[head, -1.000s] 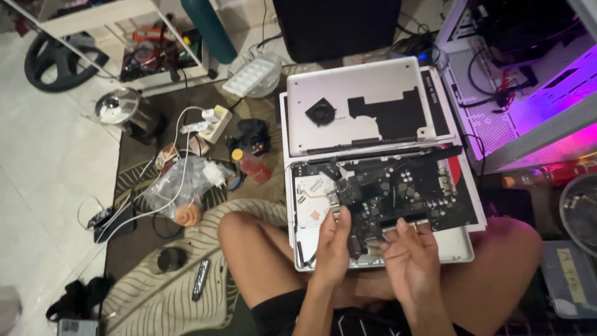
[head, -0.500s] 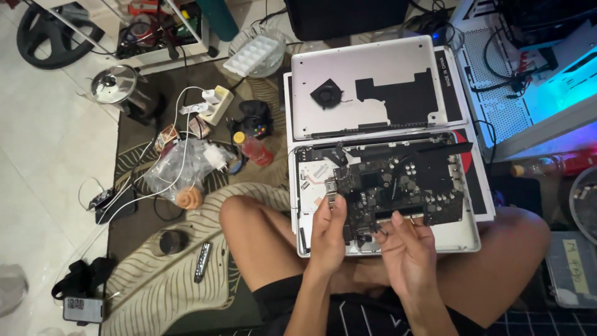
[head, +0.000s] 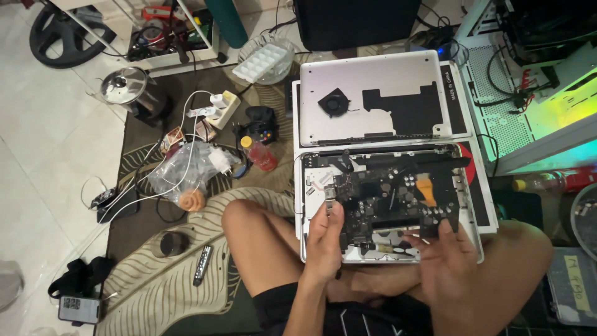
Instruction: Cleaning a laptop motherboard with a brush and using a screwdriver to perform internal repairs.
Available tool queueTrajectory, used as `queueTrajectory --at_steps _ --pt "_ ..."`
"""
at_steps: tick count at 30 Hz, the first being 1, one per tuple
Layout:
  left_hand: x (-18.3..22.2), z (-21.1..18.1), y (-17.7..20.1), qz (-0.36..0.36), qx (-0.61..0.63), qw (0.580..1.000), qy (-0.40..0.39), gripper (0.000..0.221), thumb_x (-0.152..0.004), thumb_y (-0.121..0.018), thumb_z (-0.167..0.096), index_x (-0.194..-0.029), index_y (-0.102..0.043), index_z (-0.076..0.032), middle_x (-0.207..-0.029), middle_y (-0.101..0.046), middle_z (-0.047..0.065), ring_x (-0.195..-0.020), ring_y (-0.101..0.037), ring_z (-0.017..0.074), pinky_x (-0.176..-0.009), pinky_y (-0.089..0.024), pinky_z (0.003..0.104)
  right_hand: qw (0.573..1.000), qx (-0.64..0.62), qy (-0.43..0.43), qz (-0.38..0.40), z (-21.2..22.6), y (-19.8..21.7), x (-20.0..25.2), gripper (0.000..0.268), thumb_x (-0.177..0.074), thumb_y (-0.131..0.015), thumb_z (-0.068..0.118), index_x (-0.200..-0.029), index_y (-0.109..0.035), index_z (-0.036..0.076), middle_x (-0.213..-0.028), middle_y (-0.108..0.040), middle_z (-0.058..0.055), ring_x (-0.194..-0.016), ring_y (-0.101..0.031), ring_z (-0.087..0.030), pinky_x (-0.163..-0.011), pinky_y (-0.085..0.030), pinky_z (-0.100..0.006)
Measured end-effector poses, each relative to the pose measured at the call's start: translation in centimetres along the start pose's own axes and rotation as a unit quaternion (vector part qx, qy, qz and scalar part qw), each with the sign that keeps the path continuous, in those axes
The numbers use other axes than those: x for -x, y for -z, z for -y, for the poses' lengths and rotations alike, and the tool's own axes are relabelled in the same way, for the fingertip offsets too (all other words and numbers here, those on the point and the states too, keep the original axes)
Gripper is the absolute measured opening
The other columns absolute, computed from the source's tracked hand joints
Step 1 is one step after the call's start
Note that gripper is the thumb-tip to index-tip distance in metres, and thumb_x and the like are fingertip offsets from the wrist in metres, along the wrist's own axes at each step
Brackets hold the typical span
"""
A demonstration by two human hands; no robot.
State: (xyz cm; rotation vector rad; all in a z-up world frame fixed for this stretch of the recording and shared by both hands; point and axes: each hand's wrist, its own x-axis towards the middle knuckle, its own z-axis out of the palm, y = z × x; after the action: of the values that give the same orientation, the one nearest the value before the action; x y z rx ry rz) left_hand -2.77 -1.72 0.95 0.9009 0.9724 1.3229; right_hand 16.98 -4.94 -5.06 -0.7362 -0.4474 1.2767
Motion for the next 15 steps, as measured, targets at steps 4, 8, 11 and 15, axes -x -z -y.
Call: queueTrajectory --at_steps 4,8,11,15 --pt "0.1 0.2 0.2 0.017 0.003 1.0 -0.003 0.036 -0.11 -0.043 -0.027 -0.121 -0.062 0.001 -0.1 -0.065 0.001 -0.086 -0.052 0.0062 -0.082 -0.043 0.023 0.972 0.212 0.054 -0.088 3.2 -4.5 1.9 0.053 -0.1 -0.04 -0.012 -0.149 -0.024 -0.001 -0.134 -0.042 -0.022 -0.112 -0.052 -0.03 -0.09 -0.055 -0.043" --pt "0.0 0.5 0.4 0.022 -0.019 1.0 -0.013 0.033 -0.111 -0.043 -0.027 -0.115 -0.063 -0.001 -0.093 -0.061 -0.002 -0.082 -0.047 0.0056 -0.079 -0.04 0.023 0.967 0.253 0.025 -0.024 1.2 3.8 1.2 0.048 -0.107 -0.037 0.001 -0.155 -0.033 -0.005 -0.136 -0.051 -0.018 -0.112 -0.056 -0.024 -0.091 -0.053 -0.037" --pt "-0.1 0.1 0.2 0.025 -0.024 0.999 -0.011 0.033 -0.111 -0.043 -0.028 -0.11 -0.062 -0.001 -0.09 -0.059 -0.001 -0.08 -0.045 0.0061 -0.077 -0.04 0.023 0.985 0.161 0.035 -0.042 4.6 -4.9 1.7 0.049 -0.097 -0.039 -0.011 -0.144 -0.029 -0.002 -0.132 -0.05 -0.02 -0.102 -0.056 -0.028 -0.075 -0.056 -0.041" --pt "-0.1 0.1 0.1 0.024 0.019 0.999 0.012 0.034 -0.11 -0.044 -0.027 -0.115 -0.063 0.0 -0.099 -0.065 0.002 -0.085 -0.051 0.0063 -0.081 -0.043 0.023 0.99 0.129 0.044 -0.033 3.8 -3.0 1.4 0.051 -0.096 -0.045 -0.009 -0.144 -0.03 0.004 -0.132 -0.05 -0.015 -0.105 -0.058 -0.025 -0.075 -0.057 -0.038"
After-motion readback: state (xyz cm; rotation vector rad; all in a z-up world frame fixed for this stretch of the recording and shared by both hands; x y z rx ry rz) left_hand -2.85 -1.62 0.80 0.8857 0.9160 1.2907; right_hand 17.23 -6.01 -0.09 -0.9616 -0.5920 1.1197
